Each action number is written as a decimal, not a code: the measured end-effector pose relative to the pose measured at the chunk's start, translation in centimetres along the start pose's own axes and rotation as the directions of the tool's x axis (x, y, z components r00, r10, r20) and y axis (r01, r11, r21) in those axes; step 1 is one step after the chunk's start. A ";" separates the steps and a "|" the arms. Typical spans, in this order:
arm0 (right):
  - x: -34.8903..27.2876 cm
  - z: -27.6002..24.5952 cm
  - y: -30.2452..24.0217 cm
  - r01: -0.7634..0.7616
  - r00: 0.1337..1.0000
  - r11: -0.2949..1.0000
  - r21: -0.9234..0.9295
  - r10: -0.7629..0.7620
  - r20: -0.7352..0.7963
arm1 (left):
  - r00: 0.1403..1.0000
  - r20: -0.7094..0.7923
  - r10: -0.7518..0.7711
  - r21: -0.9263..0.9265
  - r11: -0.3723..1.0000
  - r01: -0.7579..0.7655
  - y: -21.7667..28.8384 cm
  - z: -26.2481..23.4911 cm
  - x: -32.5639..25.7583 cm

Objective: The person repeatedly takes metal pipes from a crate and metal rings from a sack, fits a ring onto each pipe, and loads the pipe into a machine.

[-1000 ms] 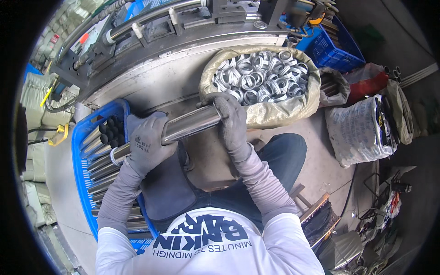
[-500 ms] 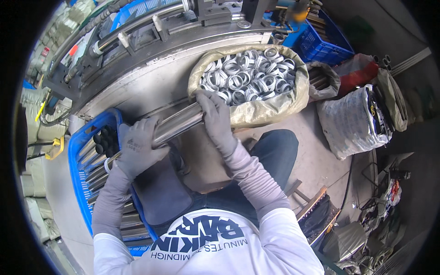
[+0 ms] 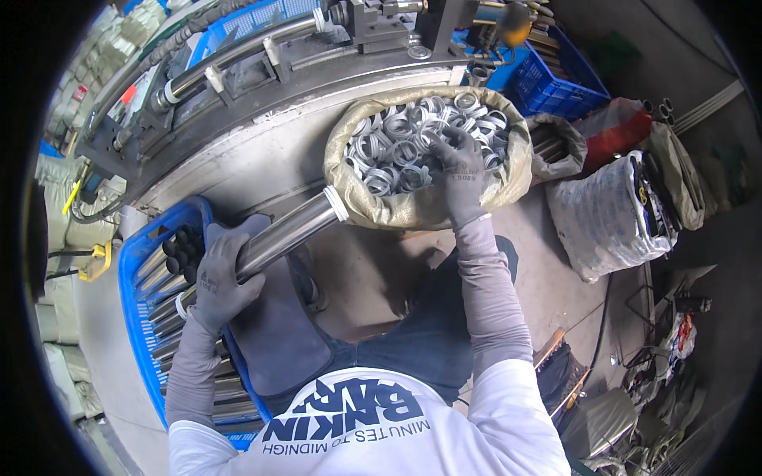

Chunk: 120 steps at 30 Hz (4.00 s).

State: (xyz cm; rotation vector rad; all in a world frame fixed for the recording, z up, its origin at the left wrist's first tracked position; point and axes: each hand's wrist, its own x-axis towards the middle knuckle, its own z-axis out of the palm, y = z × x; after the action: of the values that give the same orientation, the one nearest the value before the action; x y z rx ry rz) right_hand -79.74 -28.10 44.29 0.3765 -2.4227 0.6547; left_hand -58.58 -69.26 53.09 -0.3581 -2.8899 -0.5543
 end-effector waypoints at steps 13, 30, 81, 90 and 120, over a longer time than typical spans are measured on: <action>0.9 -1.8 -1.8 -0.584 0.762 -0.021 0.812 0.331 0.557 | 0.999 0.024 -0.028 0.002 1.000 0.028 -0.6 0.2 -0.1; 0.5 -1.9 -3.3 -0.409 0.851 -0.671 0.618 -0.035 0.525 | 0.984 -0.119 0.130 0.219 0.970 -0.102 -2.6 -3.7 10.2; -4.6 1.3 -5.3 -0.177 0.938 0.740 0.649 -0.073 0.340 | 0.677 0.421 -0.603 0.526 0.771 0.359 -13.2 -0.8 -36.5; -6.7 3.0 -9.2 -0.295 0.950 0.544 0.786 0.080 0.301 | 0.918 -0.035 -0.394 0.398 0.837 0.375 -21.1 -2.3 -24.8; -5.7 2.4 -17.9 -0.425 0.901 0.459 0.780 0.302 0.313 | 0.982 0.128 0.136 0.236 0.958 -0.163 3.4 3.5 5.5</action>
State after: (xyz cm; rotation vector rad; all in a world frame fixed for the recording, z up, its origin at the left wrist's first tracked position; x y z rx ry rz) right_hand -69.20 -43.77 45.68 0.2495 -2.1271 2.0901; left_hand -63.38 -63.70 52.24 -0.5793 -2.9562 -0.1529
